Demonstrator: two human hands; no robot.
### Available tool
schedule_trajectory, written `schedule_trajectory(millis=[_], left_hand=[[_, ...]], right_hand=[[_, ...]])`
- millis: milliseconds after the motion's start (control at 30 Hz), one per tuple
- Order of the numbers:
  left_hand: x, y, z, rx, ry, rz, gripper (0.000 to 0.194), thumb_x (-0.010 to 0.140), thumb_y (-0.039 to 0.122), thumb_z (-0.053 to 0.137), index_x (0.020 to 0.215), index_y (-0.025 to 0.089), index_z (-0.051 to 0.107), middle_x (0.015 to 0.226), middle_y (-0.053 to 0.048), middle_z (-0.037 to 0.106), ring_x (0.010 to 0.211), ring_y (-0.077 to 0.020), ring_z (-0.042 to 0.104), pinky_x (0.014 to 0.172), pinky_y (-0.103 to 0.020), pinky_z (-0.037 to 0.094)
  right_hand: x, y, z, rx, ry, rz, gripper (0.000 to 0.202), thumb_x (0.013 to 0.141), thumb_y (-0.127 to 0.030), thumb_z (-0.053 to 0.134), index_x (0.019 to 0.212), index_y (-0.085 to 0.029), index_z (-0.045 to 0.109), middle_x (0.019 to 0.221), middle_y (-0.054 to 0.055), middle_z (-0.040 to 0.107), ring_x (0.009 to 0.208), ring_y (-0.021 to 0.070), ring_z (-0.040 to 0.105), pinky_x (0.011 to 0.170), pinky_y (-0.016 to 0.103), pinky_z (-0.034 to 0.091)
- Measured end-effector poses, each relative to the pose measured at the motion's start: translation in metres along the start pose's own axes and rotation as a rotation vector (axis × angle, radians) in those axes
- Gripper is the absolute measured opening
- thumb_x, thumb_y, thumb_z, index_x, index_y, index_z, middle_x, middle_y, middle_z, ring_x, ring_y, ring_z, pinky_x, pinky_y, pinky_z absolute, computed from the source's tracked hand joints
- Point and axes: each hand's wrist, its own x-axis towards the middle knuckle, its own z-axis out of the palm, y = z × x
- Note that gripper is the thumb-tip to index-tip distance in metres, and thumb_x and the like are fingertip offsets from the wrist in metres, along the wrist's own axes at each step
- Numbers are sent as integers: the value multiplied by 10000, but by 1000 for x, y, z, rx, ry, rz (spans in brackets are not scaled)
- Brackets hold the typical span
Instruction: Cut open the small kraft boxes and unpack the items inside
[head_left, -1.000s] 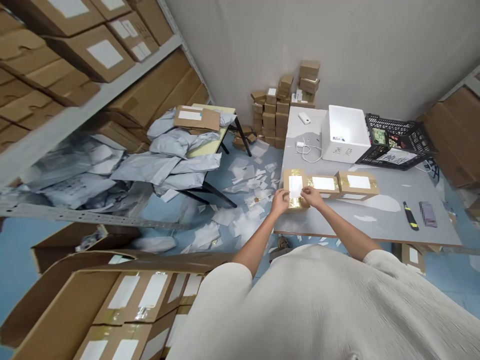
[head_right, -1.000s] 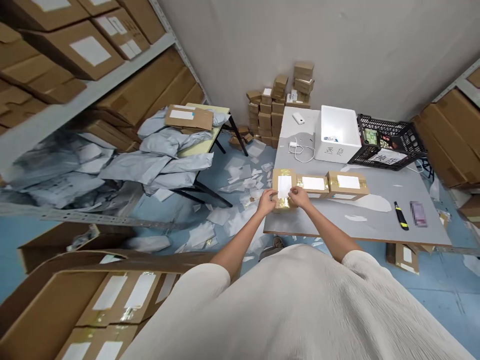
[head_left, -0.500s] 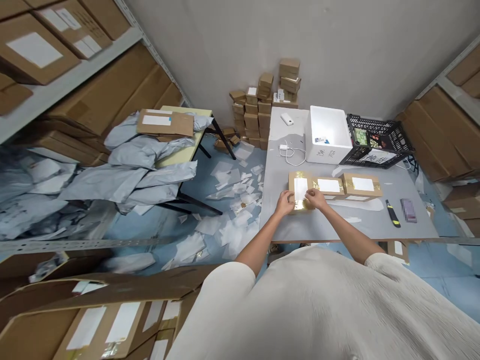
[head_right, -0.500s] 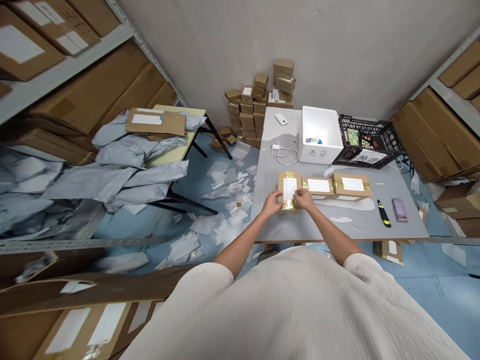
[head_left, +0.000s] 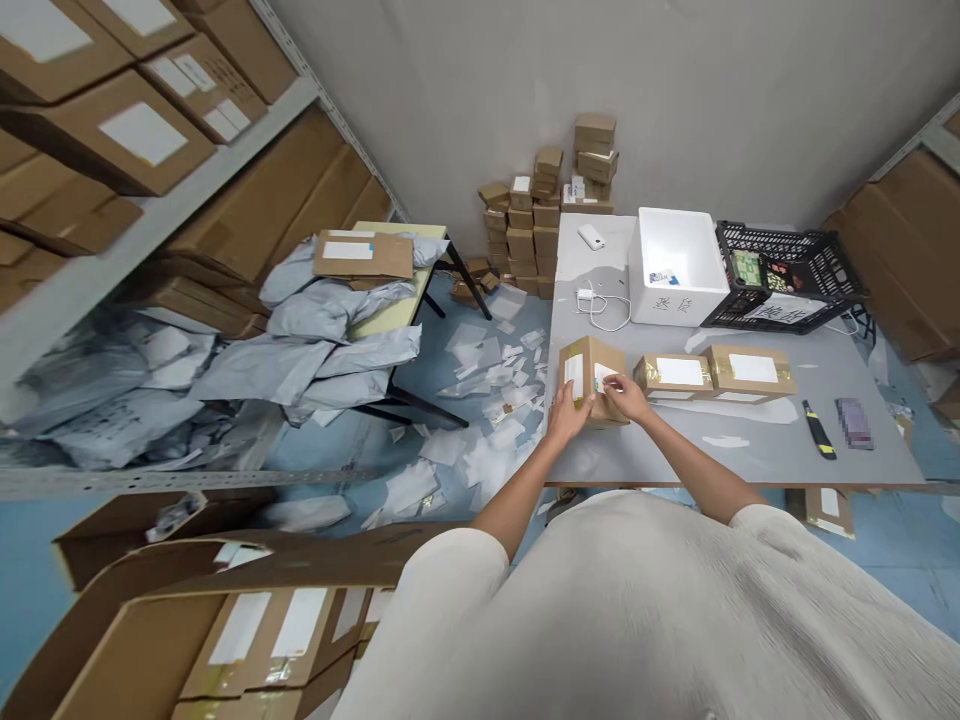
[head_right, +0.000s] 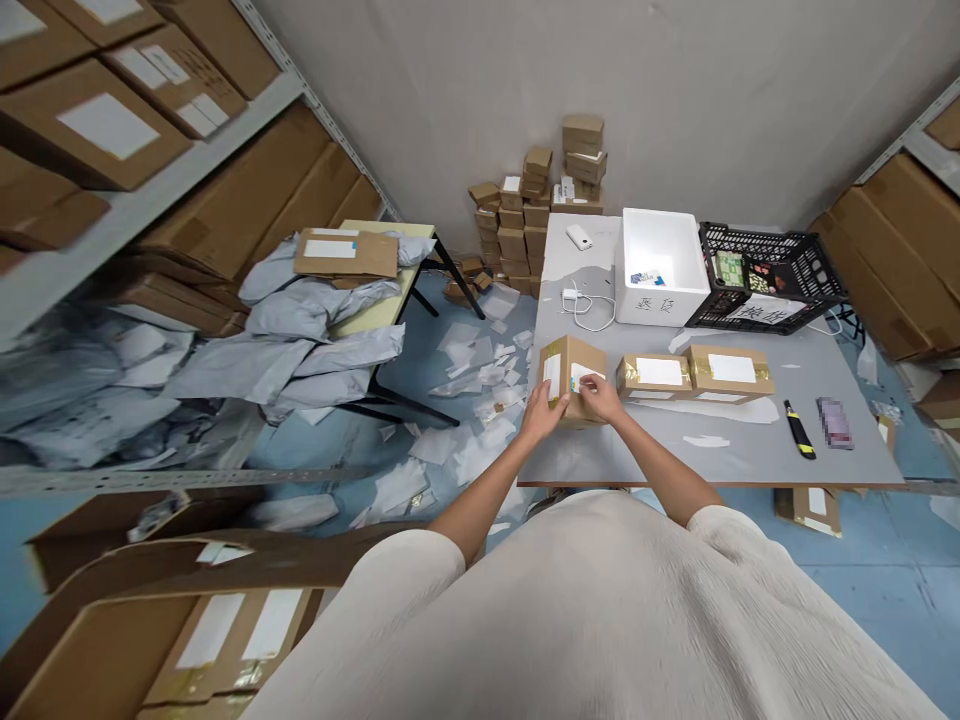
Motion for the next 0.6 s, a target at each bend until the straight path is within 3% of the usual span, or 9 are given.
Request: schedule_trajectory(millis=[133,267,333,433,600], left_hand=[[6,-19,-13,-48,-38,-35,774,915,581,763,1560,209,552,1689,-221,504,1580,-383,487,1270,-500,404],[15,-35,-25,-58,-9,-7,603,946,426,708,1511,231,630,1523,-169,645,1485,-340,579,1264,-469,425],[18,-43,-31,-16,8,-18,555,957,356,665,1494,216,655,1387,-169,696,1378,-343,644,1236,-488,454],[21,-55,-36,15,0,-40,515,941,298,654,1444,198,688,1241,-156,720,1253,-339,690,1184,-491,497],[22,-61,-39,-50,-3,-5,532,937,319,677,1460,222,670,1207,-122,719,1237,-312,683,1164,-454,515]], right_hand=[[-2,7,10,-166,-50,-67,280,893,-273,633,1134,-251,775,1348,94,757,1333,292,668,1191,488,498],[-5,18,24,-350,-4,44,430,862,-257,688,1282,-252,776,1576,143,604,1517,380,516,1265,568,414],[-8,24,31,-371,-8,81,541,855,-258,699,1395,-258,734,1634,157,541,1531,404,492,1264,591,408],[-9,30,39,-339,-67,34,633,863,-251,658,1496,-243,670,1575,162,583,1480,368,541,1262,538,425],[0,30,42,-316,-98,20,698,831,-283,685,1527,-240,661,1546,145,604,1428,352,591,1256,469,445]])
